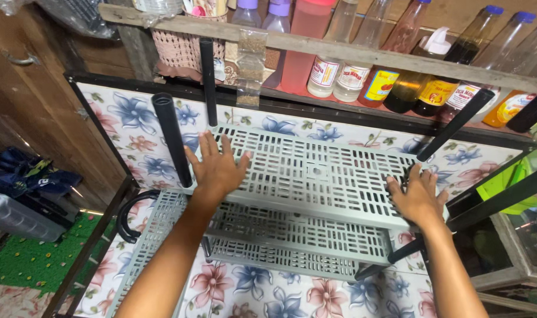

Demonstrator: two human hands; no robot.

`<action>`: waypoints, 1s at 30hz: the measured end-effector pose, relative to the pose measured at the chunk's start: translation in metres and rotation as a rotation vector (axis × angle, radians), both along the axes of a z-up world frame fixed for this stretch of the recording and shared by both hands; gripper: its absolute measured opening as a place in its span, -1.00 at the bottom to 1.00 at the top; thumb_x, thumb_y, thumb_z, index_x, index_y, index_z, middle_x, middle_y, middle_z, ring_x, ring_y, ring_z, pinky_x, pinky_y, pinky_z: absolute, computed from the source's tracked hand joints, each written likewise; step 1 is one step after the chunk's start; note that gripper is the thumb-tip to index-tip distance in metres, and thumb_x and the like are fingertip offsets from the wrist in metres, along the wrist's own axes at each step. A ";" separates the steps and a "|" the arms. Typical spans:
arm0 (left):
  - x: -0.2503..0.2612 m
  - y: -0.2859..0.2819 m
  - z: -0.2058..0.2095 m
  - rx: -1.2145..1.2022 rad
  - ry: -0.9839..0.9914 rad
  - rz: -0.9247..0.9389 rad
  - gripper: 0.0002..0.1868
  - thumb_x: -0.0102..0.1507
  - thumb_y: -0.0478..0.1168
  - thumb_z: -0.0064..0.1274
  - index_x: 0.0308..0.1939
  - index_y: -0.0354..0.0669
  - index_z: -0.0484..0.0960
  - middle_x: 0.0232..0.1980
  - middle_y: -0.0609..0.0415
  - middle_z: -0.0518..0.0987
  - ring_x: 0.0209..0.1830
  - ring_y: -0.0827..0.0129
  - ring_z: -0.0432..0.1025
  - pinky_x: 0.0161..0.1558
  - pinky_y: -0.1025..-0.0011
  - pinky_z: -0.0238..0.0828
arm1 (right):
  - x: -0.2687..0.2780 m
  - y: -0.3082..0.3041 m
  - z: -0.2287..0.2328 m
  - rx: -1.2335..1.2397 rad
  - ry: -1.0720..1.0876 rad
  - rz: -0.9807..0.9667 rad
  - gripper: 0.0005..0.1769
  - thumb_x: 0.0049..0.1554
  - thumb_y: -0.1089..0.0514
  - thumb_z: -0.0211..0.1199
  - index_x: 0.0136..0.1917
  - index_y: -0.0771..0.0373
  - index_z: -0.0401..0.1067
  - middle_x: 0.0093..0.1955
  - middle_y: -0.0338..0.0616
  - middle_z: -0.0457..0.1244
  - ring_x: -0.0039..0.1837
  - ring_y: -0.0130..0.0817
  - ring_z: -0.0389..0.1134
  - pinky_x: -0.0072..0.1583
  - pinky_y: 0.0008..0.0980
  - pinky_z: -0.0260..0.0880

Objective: The person assembles a multi-tier plastic shelving unit by inserting black vertical poles into the corners of light green perforated shelves and stacking them. The person aligns and secures each shelf layer, then places a final top shelf onto the assembled frame.

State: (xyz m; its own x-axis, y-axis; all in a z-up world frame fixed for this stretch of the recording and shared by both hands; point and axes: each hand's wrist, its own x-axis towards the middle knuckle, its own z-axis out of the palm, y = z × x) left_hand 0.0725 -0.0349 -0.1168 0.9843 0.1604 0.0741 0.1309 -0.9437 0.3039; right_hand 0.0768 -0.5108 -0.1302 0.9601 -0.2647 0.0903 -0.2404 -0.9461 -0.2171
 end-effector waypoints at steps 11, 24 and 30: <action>-0.071 -0.008 -0.013 0.057 -0.347 -0.255 -0.17 0.40 0.33 -0.40 0.48 -0.26 0.27 0.54 -0.50 0.08 0.60 -0.31 -0.13 0.43 -0.39 -0.55 | -0.077 0.031 0.013 -0.065 -0.186 0.185 -0.21 0.26 -0.37 -0.08 0.54 0.16 0.23 0.60 0.32 -0.05 0.63 0.31 -0.17 0.46 0.53 -0.33; -0.181 0.023 -0.020 -0.283 -0.550 -0.568 -0.42 0.31 -0.07 0.13 0.41 -0.07 0.47 0.63 -0.10 0.20 0.66 0.00 0.06 0.59 -0.08 -0.16 | -0.148 0.249 -0.004 -0.023 -0.566 0.634 -0.45 0.26 -0.01 0.08 0.48 0.12 0.31 0.59 0.08 0.09 0.67 0.01 -0.02 0.55 0.53 -0.49; -0.224 0.096 -0.104 -0.512 -0.382 -0.259 -0.47 0.32 -0.13 0.08 0.38 -0.09 0.47 0.61 -0.15 0.18 0.57 -0.06 0.10 0.49 0.08 0.04 | -0.197 0.359 -0.078 0.363 -0.530 1.082 -0.43 0.17 0.16 0.21 0.46 0.09 0.31 0.59 0.06 0.07 0.69 0.01 -0.05 0.61 0.23 -0.21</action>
